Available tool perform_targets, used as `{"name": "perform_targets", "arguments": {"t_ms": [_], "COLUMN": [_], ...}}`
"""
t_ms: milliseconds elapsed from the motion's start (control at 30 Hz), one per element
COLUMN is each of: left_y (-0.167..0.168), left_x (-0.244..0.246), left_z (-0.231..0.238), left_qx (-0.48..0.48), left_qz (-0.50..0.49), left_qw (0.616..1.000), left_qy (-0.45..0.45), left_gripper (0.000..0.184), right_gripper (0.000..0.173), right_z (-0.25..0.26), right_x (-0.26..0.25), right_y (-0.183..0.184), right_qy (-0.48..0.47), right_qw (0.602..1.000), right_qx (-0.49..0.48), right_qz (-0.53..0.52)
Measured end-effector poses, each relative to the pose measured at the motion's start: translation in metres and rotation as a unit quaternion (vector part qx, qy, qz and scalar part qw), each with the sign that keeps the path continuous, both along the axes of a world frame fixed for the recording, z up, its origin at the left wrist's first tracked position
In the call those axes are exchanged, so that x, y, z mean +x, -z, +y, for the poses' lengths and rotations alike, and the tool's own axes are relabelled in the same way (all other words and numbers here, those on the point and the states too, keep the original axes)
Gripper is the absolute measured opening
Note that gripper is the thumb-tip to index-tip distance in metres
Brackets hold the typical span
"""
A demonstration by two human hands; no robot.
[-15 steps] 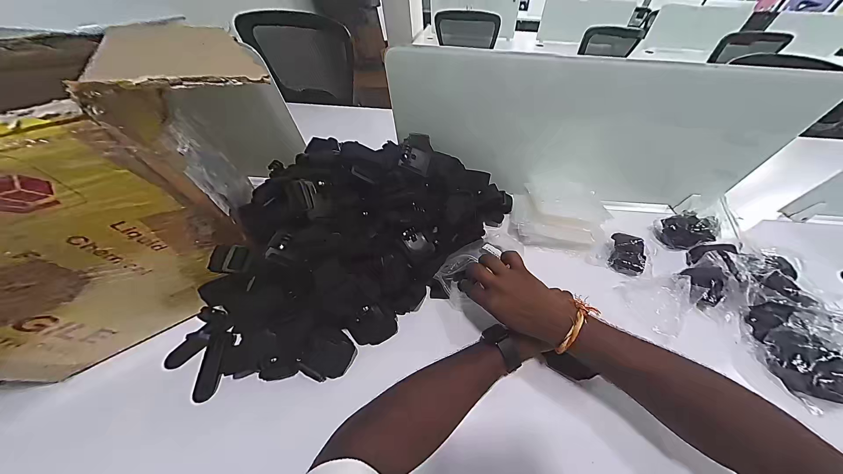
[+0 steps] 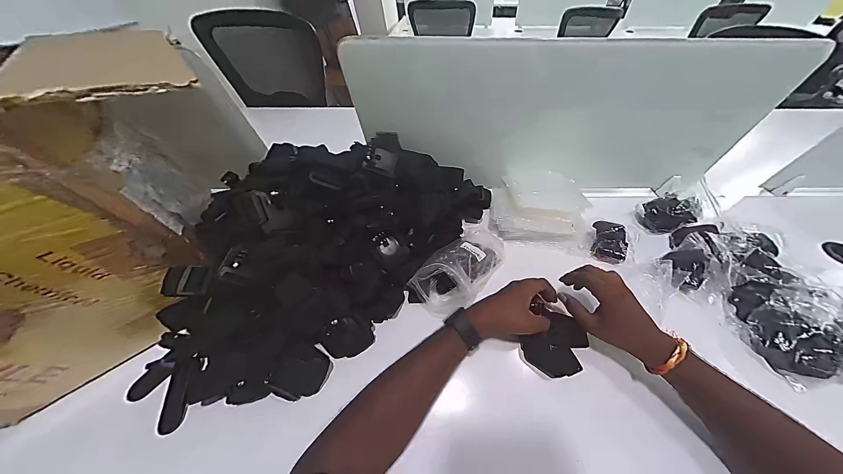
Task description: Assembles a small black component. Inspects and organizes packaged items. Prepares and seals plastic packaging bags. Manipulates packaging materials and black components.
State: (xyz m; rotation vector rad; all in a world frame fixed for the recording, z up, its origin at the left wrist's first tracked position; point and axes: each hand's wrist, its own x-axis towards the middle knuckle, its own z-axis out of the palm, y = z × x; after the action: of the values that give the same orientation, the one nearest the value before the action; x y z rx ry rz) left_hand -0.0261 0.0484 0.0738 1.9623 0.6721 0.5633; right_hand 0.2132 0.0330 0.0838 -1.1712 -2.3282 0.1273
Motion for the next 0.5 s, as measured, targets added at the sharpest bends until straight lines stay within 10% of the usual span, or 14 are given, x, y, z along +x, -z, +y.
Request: {"name": "perform_targets", "arguments": {"t_ms": [400, 500], "left_y": [0.019, 0.022], "left_x": [-0.006, 0.0], "left_z": [0.006, 0.003], "left_qx": [-0.102, -0.031], "left_qz": [-0.136, -0.114], "left_qw": [0.985, 0.992], "left_qy": [-0.01, -0.048], "left_gripper": [0.049, 0.044], "right_gripper": [0.077, 0.064], "right_z": [-0.027, -0.024], "right_x": [0.017, 0.019], "right_y": [0.024, 0.026], "right_qy": [-0.102, -0.119], "right_qw": [0.99, 0.986], "right_qx": [-0.09, -0.109], "right_qz": [-0.04, -0.046]}}
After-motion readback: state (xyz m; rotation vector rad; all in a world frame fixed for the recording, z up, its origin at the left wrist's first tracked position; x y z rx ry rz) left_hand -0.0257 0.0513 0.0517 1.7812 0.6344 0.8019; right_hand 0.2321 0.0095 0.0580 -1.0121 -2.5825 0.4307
